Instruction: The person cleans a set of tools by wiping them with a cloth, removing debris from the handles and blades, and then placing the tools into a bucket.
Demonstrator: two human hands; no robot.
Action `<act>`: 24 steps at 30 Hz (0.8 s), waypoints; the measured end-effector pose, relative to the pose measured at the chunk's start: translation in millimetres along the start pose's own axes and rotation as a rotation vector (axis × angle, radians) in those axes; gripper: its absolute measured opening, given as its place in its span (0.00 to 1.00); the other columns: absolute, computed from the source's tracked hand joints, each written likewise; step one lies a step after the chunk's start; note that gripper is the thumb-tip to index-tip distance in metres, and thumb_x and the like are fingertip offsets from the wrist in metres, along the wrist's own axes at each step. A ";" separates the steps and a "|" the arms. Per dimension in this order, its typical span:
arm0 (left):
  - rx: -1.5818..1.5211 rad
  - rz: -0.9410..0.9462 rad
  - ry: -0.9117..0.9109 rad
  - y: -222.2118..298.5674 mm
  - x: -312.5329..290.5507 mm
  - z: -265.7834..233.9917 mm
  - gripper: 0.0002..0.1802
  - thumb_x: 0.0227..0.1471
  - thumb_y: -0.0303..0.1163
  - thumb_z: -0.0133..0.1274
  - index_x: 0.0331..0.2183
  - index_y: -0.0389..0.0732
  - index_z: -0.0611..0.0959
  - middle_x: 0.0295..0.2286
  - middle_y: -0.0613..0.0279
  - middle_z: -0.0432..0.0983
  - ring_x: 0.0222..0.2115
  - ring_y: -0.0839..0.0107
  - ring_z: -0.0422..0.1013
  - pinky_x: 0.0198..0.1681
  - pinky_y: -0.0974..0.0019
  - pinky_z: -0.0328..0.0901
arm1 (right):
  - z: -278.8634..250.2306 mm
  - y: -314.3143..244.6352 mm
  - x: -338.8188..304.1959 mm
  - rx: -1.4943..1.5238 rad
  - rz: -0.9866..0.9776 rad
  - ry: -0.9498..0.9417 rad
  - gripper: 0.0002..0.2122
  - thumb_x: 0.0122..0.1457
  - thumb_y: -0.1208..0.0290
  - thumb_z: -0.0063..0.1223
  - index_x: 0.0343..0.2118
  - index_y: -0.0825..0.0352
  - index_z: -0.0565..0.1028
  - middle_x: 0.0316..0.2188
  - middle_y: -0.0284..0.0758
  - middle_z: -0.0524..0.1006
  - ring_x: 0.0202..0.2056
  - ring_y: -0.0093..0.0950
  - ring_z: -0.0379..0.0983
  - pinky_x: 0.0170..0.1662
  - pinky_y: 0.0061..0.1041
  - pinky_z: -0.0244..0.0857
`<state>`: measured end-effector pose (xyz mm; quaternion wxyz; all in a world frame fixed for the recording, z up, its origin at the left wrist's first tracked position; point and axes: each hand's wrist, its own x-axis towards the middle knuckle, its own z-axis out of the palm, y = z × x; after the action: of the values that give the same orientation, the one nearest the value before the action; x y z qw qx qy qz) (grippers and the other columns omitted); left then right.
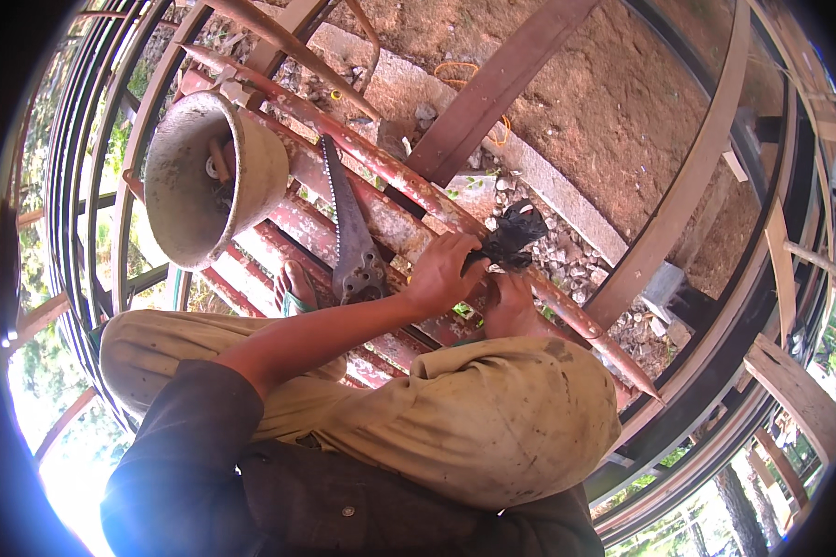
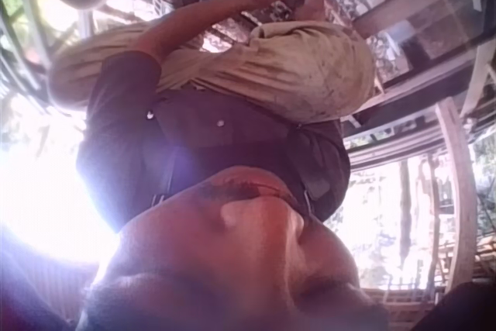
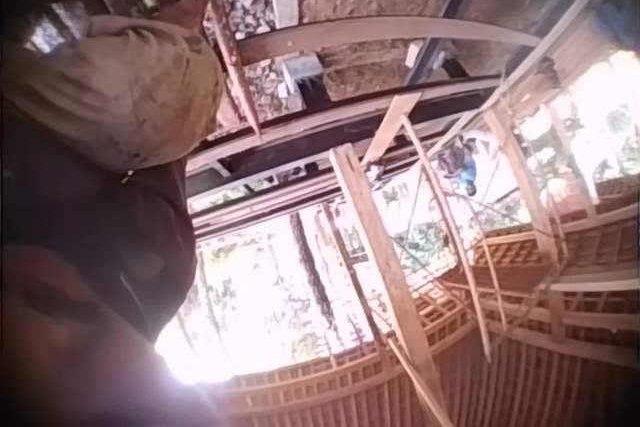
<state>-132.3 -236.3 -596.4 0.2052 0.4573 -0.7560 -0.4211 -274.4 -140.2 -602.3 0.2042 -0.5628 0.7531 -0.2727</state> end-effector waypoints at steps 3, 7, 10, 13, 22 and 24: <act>-0.130 -0.144 0.062 -3.3 4.5 4.4 0.11 0.51 0.33 0.60 0.35 0.39 0.79 0.29 0.50 0.78 0.36 0.47 0.74 0.41 0.50 0.67 | 6.4 -4.3 -0.1 0.115 0.170 0.018 0.05 0.56 0.78 0.56 0.34 0.67 0.81 0.31 0.43 0.80 0.34 0.43 0.77 0.39 0.38 0.70; -0.234 -0.344 -0.015 -3.5 14.5 3.0 0.10 0.53 0.33 0.58 0.36 0.38 0.79 0.28 0.48 0.80 0.34 0.46 0.76 0.39 0.48 0.68 | 11.9 -6.3 1.3 0.217 0.291 -0.017 0.05 0.55 0.77 0.56 0.33 0.68 0.82 0.30 0.44 0.81 0.30 0.40 0.79 0.35 0.35 0.71; -0.157 -0.393 -0.070 -6.2 17.1 6.3 0.11 0.55 0.35 0.58 0.36 0.38 0.79 0.29 0.48 0.80 0.34 0.47 0.77 0.38 0.50 0.68 | 17.3 -7.6 1.7 0.268 0.373 0.000 0.05 0.55 0.77 0.58 0.34 0.68 0.83 0.28 0.43 0.81 0.29 0.37 0.80 0.35 0.32 0.70; -0.164 -0.428 -0.093 -9.4 19.5 5.7 0.12 0.56 0.36 0.58 0.37 0.37 0.80 0.31 0.50 0.81 0.33 0.52 0.77 0.38 0.54 0.69 | 22.4 -6.2 5.2 0.265 0.431 -0.018 0.05 0.54 0.76 0.60 0.33 0.68 0.82 0.26 0.41 0.81 0.27 0.32 0.79 0.34 0.28 0.70; -0.432 -0.732 -0.089 -9.2 36.8 5.2 0.15 0.55 0.38 0.60 0.37 0.35 0.81 0.32 0.46 0.81 0.35 0.53 0.78 0.40 0.55 0.69 | 25.7 26.9 16.9 0.484 0.377 0.085 0.05 0.55 0.76 0.62 0.32 0.71 0.81 0.26 0.36 0.81 0.26 0.25 0.76 0.32 0.26 0.69; -0.519 -0.818 -0.140 -7.5 37.2 4.2 0.18 0.57 0.42 0.57 0.37 0.34 0.82 0.32 0.46 0.81 0.35 0.53 0.78 0.40 0.55 0.69 | 19.1 24.6 19.9 0.507 0.432 0.034 0.05 0.56 0.77 0.62 0.33 0.72 0.81 0.27 0.35 0.81 0.27 0.24 0.77 0.32 0.25 0.69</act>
<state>-149.9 -268.3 -607.7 0.0790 0.6212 -0.3964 -0.6714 -286.4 -157.3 -632.8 0.3782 -0.3167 0.7666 -0.4112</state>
